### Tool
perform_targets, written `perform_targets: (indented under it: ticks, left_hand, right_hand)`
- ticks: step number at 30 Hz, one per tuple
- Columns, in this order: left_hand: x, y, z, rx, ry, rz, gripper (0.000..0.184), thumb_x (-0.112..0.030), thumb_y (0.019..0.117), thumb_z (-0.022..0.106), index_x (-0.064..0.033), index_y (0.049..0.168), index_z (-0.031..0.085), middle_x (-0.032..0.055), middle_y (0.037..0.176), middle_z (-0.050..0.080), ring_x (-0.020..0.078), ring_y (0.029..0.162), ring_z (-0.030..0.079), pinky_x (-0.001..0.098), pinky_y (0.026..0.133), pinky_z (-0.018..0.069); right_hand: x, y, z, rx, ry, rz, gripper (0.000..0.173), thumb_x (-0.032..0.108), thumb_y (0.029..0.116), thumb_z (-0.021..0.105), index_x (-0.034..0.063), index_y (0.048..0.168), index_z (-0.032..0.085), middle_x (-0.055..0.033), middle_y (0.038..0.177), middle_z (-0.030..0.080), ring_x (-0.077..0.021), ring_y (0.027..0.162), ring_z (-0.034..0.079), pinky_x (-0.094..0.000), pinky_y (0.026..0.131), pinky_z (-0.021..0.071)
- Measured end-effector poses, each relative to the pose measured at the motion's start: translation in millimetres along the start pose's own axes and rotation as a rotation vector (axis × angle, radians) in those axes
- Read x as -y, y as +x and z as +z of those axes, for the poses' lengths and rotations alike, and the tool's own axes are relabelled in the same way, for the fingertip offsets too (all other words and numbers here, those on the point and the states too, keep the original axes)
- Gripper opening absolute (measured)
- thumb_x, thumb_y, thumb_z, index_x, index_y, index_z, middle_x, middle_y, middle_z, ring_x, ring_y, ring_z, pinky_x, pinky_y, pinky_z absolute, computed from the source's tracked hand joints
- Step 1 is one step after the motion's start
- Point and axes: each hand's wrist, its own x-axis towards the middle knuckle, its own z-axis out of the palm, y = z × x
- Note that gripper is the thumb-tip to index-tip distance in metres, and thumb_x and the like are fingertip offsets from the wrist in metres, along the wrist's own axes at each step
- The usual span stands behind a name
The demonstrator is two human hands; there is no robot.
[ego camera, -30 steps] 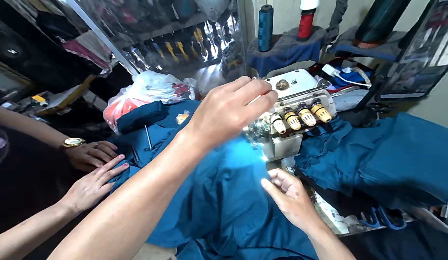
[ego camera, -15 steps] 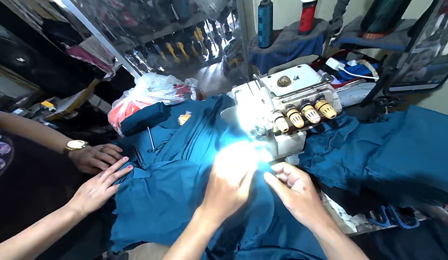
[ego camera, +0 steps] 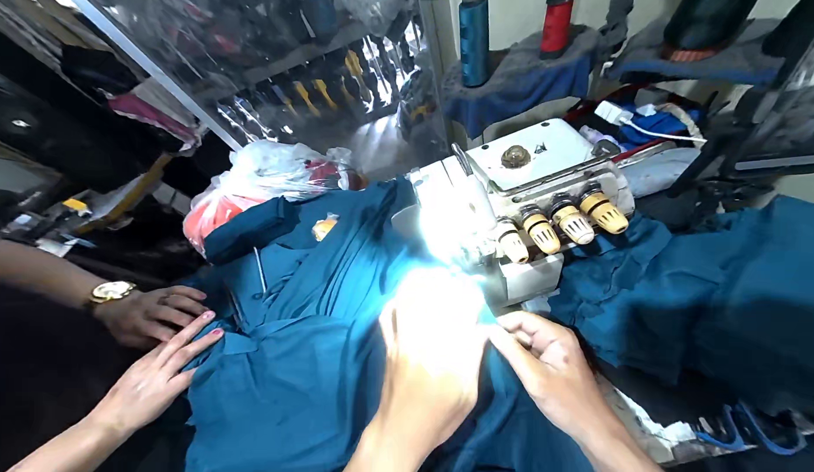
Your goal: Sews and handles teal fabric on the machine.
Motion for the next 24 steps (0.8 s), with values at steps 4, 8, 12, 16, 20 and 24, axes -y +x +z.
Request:
perform_targets:
  ticks: [4,8,12,16,20,24]
  left_hand:
    - [21.1,-0.1,-29.5,0.026,-0.151,-0.054,0.028,-0.037,0.1023,0.055,-0.0307,0.121,0.075,-0.0055,0.146,0.057,0.0200,0.142,0.045,0.0548,0.112,0.0393]
    - [18.0,-39.1,-50.1,-0.163,-0.453,-0.164,0.017,-0.022,0.1013,0.062,-0.0149,0.111,0.075,-0.0003,0.108,0.071,0.0115,0.100,0.068,0.0300,0.083,0.0596]
    - [-33.4,-87.1,2.5,-0.102,-0.700,-0.345,0.043,-0.031,0.0906,0.080,-0.0004,0.119,0.069,0.0095,0.103,0.071,0.0148,0.088,0.071,0.0320,0.077,0.0633]
    - [-13.1,-105.3,20.8,0.047,-0.653,-0.403,0.014,-0.023,0.0974,0.070,-0.0117,0.100,0.078,-0.0035,0.095,0.074,0.0049,0.085,0.070,0.0244,0.076,0.0618]
    - [17.0,-89.9,-35.6,0.259,-0.788,-0.383,0.020,-0.022,0.1046,0.059,-0.0092,0.099,0.074,-0.0016,0.090,0.072,0.0073,0.075,0.067,0.0254,0.067,0.0593]
    - [12.8,-56.3,-55.6,0.183,-0.764,-0.442,0.028,-0.029,0.1107,0.043,-0.0118,0.101,0.063,-0.0028,0.079,0.060,0.0074,0.068,0.059,0.0247,0.060,0.0531]
  right_hand:
    - [0.4,15.9,5.7,-0.007,-0.073,0.024,0.025,0.035,0.0970,0.063,0.0181,0.079,0.070,0.0043,0.059,0.055,-0.0083,0.051,0.050,-0.0242,0.047,0.0399]
    - [-2.2,12.7,-8.5,0.154,-0.056,0.051,0.026,0.036,0.0998,0.063,0.0171,0.084,0.071,0.0037,0.063,0.058,-0.0083,0.054,0.053,-0.0241,0.049,0.0427]
    - [-1.6,10.5,-40.6,0.725,0.077,0.196,0.021,0.026,0.1030,0.062,0.0085,0.098,0.072,0.0009,0.085,0.071,-0.0059,0.077,0.066,-0.0251,0.072,0.0566]
    - [1.9,14.6,-51.0,0.834,0.034,0.295,0.019,0.021,0.1040,0.059,0.0067,0.103,0.072,-0.0009,0.089,0.071,-0.0067,0.076,0.066,-0.0237,0.069,0.0564]
    - [0.2,14.6,-59.6,0.827,0.063,0.270,0.021,0.022,0.1056,0.057,0.0071,0.107,0.072,-0.0019,0.094,0.072,-0.0084,0.082,0.068,-0.0257,0.074,0.0582]
    - [-3.7,16.2,-62.8,0.976,0.059,0.260,0.020,0.024,0.1025,0.062,0.0075,0.110,0.071,-0.0007,0.095,0.072,-0.0075,0.085,0.068,-0.0284,0.078,0.0588]
